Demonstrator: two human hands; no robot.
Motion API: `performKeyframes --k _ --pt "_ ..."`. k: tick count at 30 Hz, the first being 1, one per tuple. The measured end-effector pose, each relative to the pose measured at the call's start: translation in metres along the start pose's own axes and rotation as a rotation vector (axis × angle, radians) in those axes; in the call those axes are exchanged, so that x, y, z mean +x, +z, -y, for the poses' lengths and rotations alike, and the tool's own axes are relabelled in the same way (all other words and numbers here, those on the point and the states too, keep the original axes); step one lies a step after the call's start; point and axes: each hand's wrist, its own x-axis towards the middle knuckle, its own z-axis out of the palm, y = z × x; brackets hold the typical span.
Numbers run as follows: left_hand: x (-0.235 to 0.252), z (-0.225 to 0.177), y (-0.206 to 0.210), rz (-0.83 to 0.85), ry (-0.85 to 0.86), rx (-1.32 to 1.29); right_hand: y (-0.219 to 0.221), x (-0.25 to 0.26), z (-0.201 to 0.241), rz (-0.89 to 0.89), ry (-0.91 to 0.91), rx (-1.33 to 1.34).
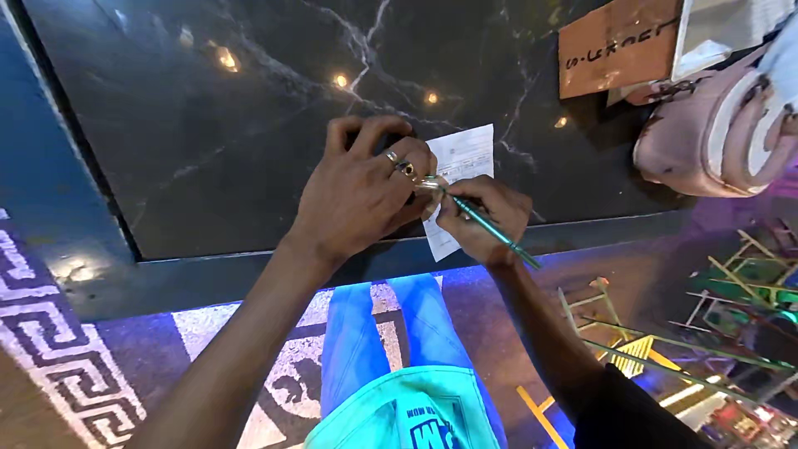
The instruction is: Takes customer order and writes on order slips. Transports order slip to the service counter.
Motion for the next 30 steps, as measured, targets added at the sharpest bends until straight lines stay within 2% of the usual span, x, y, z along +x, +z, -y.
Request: performKeyframes --k 4,10,15,30 --pt "-0.0014 -0.0004 0.0003 0.033 0.065 0.021 -0.0010 0.0014 -0.0001 0.013 0.040 0.030" --pt "-0.0008 -0.0021 0.0012 0.019 -0.031 0.028 0.0019 0.0030 0.0053 0.009 0.137 -0.032" --pt "-0.0009 -0.0017 0.0008 0.008 -0.035 -0.002 -0.0025 0.0017 0.0077 0.059 0.150 -0.022" --pt "0.0008 -0.0016 -0.0001 0.023 -0.038 0.007 -0.0002 -0.0019 0.0055 0.005 0.152 -0.077"
